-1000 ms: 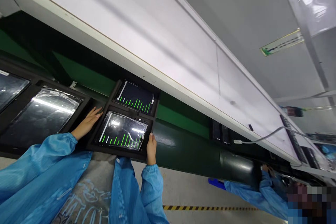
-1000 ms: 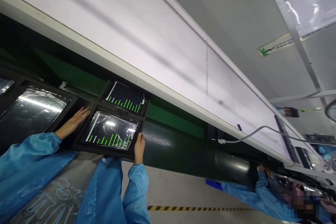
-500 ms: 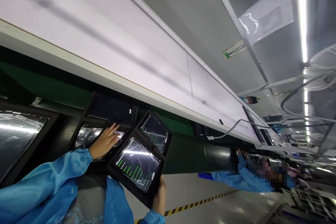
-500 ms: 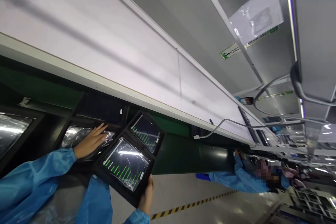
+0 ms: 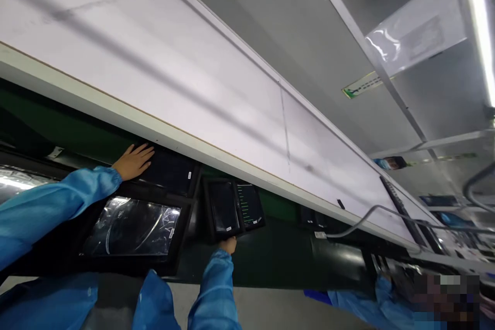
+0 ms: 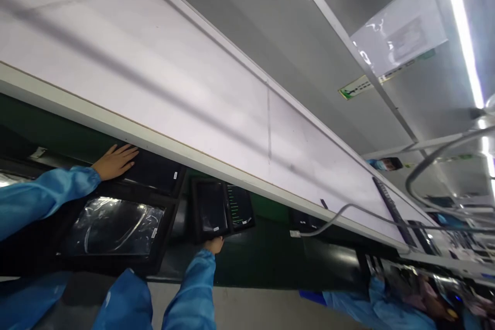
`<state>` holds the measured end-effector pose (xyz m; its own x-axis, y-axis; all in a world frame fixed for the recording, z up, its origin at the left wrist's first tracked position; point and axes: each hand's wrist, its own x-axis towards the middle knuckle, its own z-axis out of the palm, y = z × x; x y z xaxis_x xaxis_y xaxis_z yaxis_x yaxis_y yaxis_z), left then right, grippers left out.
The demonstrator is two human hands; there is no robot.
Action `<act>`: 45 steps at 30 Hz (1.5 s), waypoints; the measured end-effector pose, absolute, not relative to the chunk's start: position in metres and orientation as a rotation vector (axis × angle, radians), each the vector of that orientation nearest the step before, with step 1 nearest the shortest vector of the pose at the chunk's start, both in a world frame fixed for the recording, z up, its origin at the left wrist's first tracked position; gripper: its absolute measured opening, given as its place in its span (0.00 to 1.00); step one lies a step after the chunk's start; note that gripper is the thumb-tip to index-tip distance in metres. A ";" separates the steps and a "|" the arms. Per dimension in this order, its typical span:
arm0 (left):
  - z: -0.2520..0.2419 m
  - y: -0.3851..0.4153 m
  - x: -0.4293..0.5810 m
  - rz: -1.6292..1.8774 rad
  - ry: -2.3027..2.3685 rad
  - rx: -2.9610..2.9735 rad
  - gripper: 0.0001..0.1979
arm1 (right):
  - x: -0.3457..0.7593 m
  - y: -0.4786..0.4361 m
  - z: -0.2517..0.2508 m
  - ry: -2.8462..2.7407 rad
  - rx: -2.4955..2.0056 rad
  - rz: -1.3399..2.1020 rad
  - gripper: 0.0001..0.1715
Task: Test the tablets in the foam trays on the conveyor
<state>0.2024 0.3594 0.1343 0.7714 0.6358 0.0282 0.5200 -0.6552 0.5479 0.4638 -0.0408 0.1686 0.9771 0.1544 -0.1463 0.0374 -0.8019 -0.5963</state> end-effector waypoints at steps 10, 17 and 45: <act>0.132 0.406 0.239 0.204 1.016 2.429 0.20 | 0.559 0.086 0.157 -0.133 -2.193 0.539 0.18; 0.124 0.406 0.238 0.246 1.087 2.387 0.21 | 0.498 0.084 0.148 -0.127 -2.093 0.499 0.36; 0.147 0.236 0.029 0.633 1.136 2.091 0.26 | 0.237 0.159 0.161 -1.604 -2.150 0.557 0.22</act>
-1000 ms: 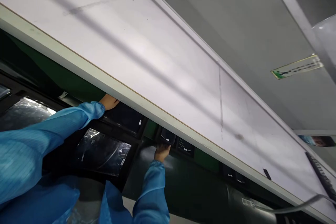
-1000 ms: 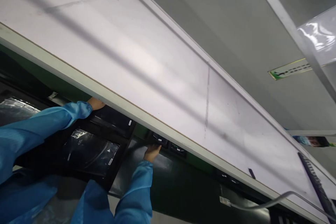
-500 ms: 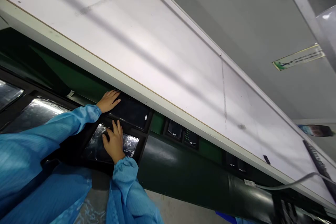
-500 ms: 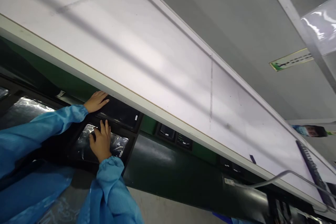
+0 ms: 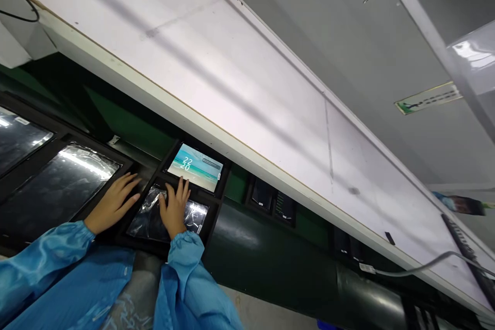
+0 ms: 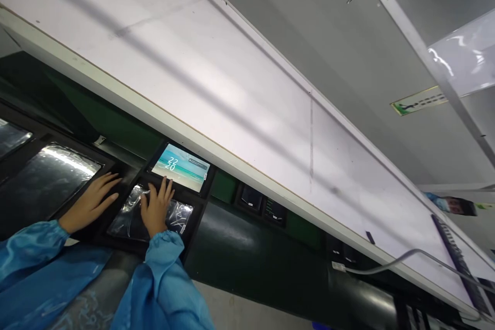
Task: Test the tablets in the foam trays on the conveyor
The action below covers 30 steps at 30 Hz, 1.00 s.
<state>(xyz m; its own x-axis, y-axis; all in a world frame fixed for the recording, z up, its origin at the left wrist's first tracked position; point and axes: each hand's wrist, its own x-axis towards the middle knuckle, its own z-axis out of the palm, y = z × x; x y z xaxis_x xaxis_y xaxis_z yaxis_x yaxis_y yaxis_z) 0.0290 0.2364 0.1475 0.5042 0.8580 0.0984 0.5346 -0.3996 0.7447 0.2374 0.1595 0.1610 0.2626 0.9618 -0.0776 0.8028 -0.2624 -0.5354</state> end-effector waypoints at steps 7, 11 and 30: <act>0.150 0.193 0.044 0.480 0.724 2.388 0.27 | 0.326 0.172 0.173 -1.428 -2.286 0.423 0.24; 0.156 0.175 0.059 0.402 0.453 2.530 0.23 | 0.382 0.213 0.180 -1.284 -2.414 0.420 0.24; 0.138 0.172 0.061 0.317 0.310 2.555 0.13 | 0.324 0.070 0.143 -0.856 -2.288 0.280 0.34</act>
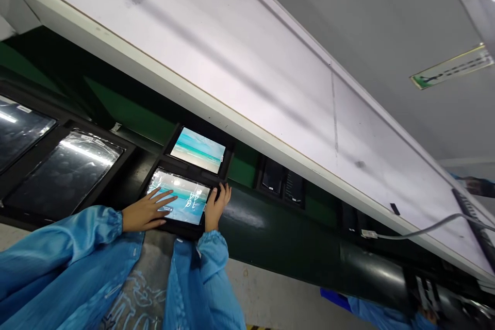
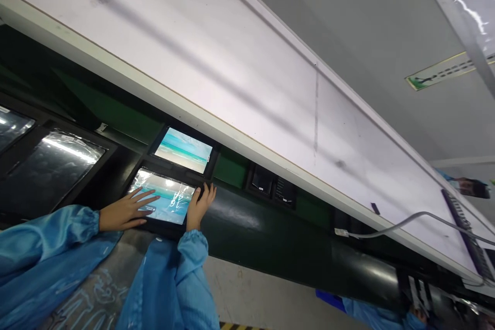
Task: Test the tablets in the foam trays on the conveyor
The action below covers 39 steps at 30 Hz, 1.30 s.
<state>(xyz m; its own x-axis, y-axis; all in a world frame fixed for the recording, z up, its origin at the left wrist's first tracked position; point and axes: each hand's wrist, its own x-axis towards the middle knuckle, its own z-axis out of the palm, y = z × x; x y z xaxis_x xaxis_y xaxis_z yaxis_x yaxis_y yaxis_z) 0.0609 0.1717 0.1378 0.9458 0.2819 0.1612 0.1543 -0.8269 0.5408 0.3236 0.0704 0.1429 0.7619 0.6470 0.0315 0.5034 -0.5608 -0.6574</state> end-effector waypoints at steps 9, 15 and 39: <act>0.129 0.203 0.079 0.286 0.390 2.577 0.15 | 0.298 0.050 0.140 -0.999 -2.246 0.218 0.28; 0.128 0.191 0.068 0.301 0.370 2.546 0.15 | 0.279 0.064 0.155 -1.344 -2.281 0.269 0.23; 0.134 0.202 0.027 0.460 0.713 2.377 0.18 | 0.284 -0.013 0.192 -1.810 -2.080 0.668 0.18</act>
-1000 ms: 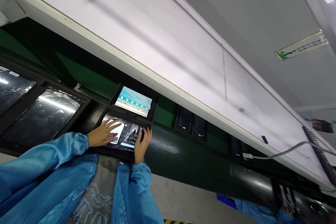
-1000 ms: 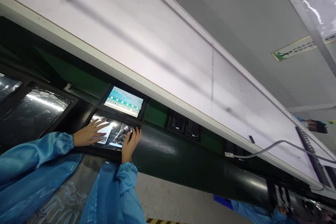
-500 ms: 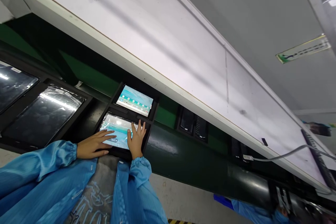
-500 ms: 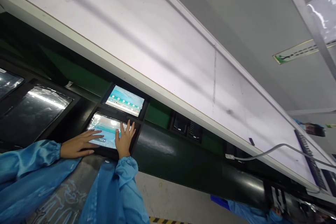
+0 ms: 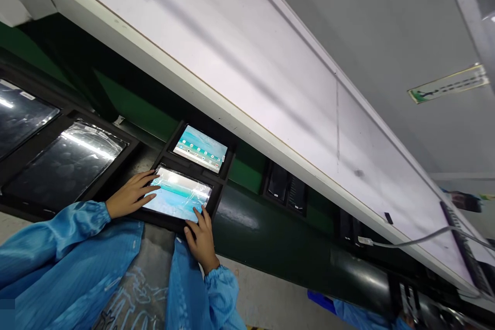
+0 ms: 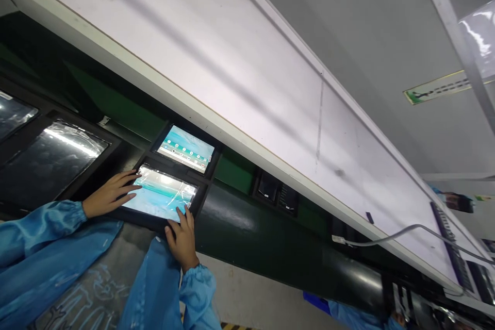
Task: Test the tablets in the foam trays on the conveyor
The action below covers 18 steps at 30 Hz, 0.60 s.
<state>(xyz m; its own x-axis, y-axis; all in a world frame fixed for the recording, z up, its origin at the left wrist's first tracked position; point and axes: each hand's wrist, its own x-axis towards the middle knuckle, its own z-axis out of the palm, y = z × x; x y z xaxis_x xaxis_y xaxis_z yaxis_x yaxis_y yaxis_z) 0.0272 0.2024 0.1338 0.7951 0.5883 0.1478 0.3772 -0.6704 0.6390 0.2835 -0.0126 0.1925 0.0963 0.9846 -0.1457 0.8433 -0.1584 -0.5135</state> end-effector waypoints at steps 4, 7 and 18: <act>0.126 0.212 0.032 0.453 0.802 2.394 0.22 | 0.291 0.004 0.177 -1.602 -2.186 0.566 0.21; 0.122 0.227 0.046 0.420 0.806 2.430 0.24 | 0.296 0.023 0.170 -1.485 -2.231 0.489 0.24; 0.137 0.258 0.112 0.264 0.868 2.564 0.14 | 0.293 0.072 0.172 -1.454 -2.173 0.318 0.23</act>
<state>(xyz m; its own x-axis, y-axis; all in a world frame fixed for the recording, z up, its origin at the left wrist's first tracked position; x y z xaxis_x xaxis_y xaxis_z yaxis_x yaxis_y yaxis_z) 0.1119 0.2584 0.1365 0.7873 0.6149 0.0445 0.5354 -0.7177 0.4454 0.2928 0.0719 0.1721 0.4016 0.9121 0.0821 0.7949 -0.3026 -0.5259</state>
